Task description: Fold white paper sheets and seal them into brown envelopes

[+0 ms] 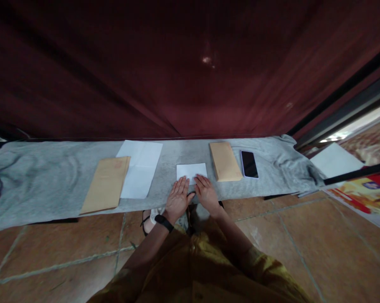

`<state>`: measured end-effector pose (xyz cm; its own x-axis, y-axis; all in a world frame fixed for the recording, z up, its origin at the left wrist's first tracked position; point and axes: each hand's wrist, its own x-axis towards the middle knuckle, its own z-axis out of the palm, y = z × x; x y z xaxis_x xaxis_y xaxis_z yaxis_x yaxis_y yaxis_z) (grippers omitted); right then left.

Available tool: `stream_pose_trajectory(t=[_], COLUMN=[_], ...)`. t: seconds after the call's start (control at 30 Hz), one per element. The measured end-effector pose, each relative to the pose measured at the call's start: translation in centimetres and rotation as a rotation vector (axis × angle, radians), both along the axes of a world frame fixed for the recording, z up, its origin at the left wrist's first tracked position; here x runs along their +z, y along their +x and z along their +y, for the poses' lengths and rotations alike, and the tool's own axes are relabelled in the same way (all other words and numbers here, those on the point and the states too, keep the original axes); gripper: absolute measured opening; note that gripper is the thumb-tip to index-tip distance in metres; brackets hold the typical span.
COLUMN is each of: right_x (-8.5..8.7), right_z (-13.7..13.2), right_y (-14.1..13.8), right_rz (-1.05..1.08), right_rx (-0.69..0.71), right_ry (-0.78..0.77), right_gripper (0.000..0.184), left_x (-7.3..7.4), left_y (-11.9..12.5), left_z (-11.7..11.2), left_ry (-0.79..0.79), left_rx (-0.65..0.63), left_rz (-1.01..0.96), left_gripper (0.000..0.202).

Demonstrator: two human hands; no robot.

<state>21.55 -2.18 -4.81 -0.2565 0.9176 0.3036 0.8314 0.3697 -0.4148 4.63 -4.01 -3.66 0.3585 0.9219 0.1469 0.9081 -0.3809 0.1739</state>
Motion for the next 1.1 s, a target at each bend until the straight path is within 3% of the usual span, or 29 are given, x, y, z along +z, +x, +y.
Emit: stream_pose_trajectory(t=[0.3,0.43,0.5,0.6,0.67,0.73,0.83,0.93,1.1], right_x=[-1.9,-2.4,-2.6,-2.9,-3.1,-3.2,-3.4,-3.4,-3.4], right_z=[-0.4,-0.4,-0.4,-0.4,-0.4,-0.4,-0.3,-0.4,-0.4], right_y=[1.3,1.3,1.3,1.3,1.2,1.2,1.2,1.2,1.2], right_rz=[-0.022,-0.026,-0.029,-0.032,-0.034,-0.038,-0.047,-0.046,-0.064], right_rx=[0.006,0.009,0.008,-0.001,-0.007,-0.006,-0.004,-0.006,-0.007], right_ry=[0.103,0.131,0.143,0.164,0.183,0.200,0.214,0.216,0.212], right_gripper=[0.044,0.044,0.044,0.044,0.044,0.044,0.044,0.044,0.044], left_x=[-0.1,1.0,2.0,3.5,4.1,4.2,3.9,3.7,4.3], left_y=[-4.5,-8.7,-12.2,-18.2,-21.5,-23.8,-25.0,-25.1,-25.2], left_z=[-2.1,-2.0,-1.5,-0.9,-1.0,-1.4,-2.4,-2.7,-2.1], left_ry=[0.019,0.072,0.143,0.198,0.166,0.053,-0.079,-0.109,-0.124], left_rx=[0.117,0.187,0.354,0.732,0.947,1.040,1.031,1.029,1.066], left_rz=[-0.068,-0.156,-0.181,-0.156,-0.104,-0.061,0.008,0.061,0.077], left_gripper=[0.063,0.059,0.062,0.074,0.085,0.092,0.083,0.072,0.071])
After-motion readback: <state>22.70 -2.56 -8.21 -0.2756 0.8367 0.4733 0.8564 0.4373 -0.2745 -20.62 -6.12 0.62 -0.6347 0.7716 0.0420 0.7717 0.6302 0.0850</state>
